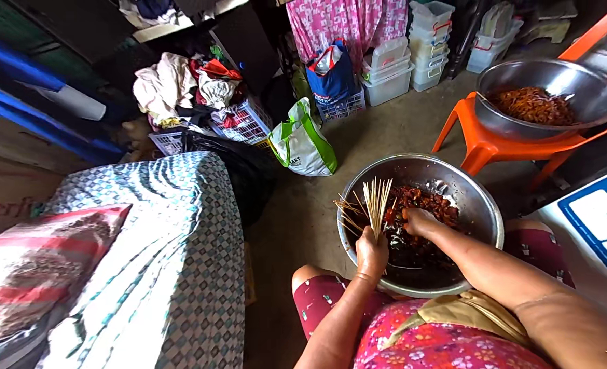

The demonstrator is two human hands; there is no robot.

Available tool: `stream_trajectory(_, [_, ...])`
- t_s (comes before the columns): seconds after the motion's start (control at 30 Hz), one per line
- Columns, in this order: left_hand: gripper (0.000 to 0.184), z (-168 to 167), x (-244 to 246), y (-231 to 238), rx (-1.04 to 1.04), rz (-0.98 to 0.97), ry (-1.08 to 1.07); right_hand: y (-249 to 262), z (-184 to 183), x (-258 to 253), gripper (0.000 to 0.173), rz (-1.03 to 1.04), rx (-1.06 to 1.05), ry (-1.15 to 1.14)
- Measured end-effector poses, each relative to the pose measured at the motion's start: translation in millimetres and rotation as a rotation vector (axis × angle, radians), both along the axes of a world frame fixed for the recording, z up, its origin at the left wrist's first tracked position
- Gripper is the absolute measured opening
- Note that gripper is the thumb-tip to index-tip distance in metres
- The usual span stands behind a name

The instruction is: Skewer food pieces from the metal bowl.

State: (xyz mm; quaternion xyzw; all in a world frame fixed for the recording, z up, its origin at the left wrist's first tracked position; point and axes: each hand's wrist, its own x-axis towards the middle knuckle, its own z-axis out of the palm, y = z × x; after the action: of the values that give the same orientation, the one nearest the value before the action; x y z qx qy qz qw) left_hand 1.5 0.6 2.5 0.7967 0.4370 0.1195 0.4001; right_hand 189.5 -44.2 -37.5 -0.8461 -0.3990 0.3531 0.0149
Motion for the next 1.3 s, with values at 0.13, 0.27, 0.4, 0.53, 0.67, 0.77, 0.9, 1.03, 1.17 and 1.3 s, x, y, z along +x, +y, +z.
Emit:
stream_trajectory(0.13, [0.019,-1,1,1,-0.007,0.0,0.005,3,0,-6,0.064,0.043,-0.147,-0.07])
stream_trajectory(0.27, [0.018,-2,1,1,-0.006,-0.002,0.003,3,-3,-8,0.046,0.073,-0.131,0.006])
stream_trajectory(0.4, [0.019,-2,1,1,-0.024,0.005,-0.014,3,6,-9,0.064,-0.013,-0.076,-0.098])
stream_trajectory(0.53, [0.019,-1,1,2,-0.026,-0.005,-0.007,4,6,-9,0.062,-0.026,-0.14,-0.084])
stream_trajectory(0.67, [0.019,-1,0,1,-0.019,-0.002,-0.007,3,6,-10,0.066,-0.012,-0.131,-0.057])
stream_trajectory(0.77, [0.019,-2,-2,0,-0.022,-0.004,0.0,1,9,-15,0.074,-0.048,-0.152,-0.077])
stream_trajectory(0.9, [0.018,-1,-1,0,-0.029,-0.002,0.01,1,11,-13,0.048,-0.063,-0.227,-0.084])
stream_trajectory(1.03, [0.019,-2,-1,0,-0.025,-0.009,0.011,1,11,-10,0.039,-0.015,-0.229,-0.044])
stream_trajectory(1.17, [0.018,-3,-2,0,-0.017,-0.008,0.007,-1,1,0,0.041,-0.046,-0.1,0.028])
stream_trajectory(1.3, [0.017,-3,-2,1,-0.02,-0.02,0.001,-3,-11,16,0.035,-0.404,0.359,0.403])
